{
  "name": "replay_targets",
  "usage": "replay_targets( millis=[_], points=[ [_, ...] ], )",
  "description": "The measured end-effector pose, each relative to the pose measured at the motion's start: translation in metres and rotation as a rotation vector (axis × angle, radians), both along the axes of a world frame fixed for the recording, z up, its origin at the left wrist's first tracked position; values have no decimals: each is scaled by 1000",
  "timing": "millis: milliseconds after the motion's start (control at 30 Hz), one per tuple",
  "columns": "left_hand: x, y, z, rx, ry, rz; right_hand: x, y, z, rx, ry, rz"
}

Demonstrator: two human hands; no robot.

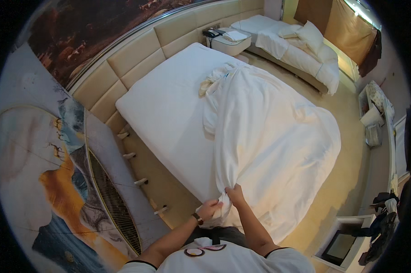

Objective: The person spreads a white duvet over a mattress, repeatedly lifting, shaking, and smoothing the fabric to cover the bed. They adjust the duvet at the corners and sides, then fold the excess fabric over the top edge of the mattress.

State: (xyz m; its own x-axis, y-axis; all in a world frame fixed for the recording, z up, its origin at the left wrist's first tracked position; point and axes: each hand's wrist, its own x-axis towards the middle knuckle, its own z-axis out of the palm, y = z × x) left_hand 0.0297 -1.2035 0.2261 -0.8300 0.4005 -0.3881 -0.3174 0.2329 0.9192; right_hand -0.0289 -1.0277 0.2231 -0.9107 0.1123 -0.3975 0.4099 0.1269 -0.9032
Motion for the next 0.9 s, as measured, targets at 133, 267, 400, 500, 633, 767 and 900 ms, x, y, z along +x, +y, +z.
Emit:
replay_targets(
  millis=[133, 267, 400, 500, 633, 767, 900],
  points=[
    [-80, 5, 1, 312, -462, 367, 17, 34, 49, -484, -176, -106],
    [-170, 65, 16, 636, -717, 348, 14, 60, 73, -550, -132, -23],
    [-241, 76, -4, 689, -722, 367, 14, 45, 104, -396, -174, 57],
    [-273, 59, -4, 490, -622, 491, 11, 33, 113, -211, -219, 88],
    [-294, -9, 9, 522, -322, 518, -19, -17, 124, 249, -153, 177],
    [-314, -80, 71, 603, -421, 467, -60, -93, 70, 628, 73, 60],
    [-334, -109, 41, 629, -583, 145, -97, -134, -59, 728, -168, 184]
  ],
)
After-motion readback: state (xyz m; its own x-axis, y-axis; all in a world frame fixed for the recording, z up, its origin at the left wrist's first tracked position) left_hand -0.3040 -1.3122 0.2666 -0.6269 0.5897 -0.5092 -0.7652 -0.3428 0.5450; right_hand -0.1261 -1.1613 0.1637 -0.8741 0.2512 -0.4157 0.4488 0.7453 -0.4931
